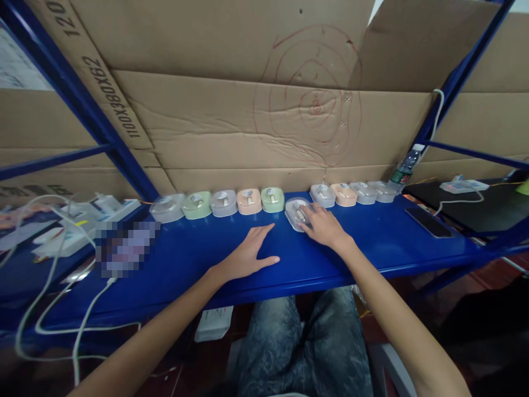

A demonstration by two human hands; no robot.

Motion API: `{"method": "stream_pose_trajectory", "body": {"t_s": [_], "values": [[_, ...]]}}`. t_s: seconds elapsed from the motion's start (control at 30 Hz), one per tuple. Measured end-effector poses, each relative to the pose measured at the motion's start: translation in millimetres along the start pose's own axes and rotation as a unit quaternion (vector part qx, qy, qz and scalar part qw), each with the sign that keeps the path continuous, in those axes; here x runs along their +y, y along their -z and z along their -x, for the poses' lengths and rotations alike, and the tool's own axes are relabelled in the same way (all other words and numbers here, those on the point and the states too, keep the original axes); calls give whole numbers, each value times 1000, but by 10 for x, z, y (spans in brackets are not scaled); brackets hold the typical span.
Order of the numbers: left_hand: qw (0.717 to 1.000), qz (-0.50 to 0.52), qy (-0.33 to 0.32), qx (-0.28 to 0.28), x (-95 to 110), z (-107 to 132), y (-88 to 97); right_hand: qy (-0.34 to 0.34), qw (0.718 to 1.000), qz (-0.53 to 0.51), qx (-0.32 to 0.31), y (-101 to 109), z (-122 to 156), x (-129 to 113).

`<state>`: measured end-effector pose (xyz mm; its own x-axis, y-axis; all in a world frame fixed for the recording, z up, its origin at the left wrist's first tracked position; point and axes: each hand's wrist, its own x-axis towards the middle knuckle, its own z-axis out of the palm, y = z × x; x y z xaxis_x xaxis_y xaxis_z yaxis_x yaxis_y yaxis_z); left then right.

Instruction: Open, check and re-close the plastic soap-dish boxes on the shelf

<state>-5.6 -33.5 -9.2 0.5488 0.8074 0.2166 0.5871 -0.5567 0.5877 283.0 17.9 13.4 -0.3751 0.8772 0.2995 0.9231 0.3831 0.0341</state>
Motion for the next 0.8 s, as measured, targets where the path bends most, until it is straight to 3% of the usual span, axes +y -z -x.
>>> {"method": "stream_pose_trajectory", "body": {"t_s": [0.1,0.33,0.8], "values": [[1000,-4,5,-3,-2,3,3,-50,995,85,28,-157,-327,9],[1000,-14,-8,4,-16,4,-2,-40,984,158,67,-329,-853,90],[996,-65,-42,47,-46,-4,5,-66,990,64,111,-406,-777,110]]}}
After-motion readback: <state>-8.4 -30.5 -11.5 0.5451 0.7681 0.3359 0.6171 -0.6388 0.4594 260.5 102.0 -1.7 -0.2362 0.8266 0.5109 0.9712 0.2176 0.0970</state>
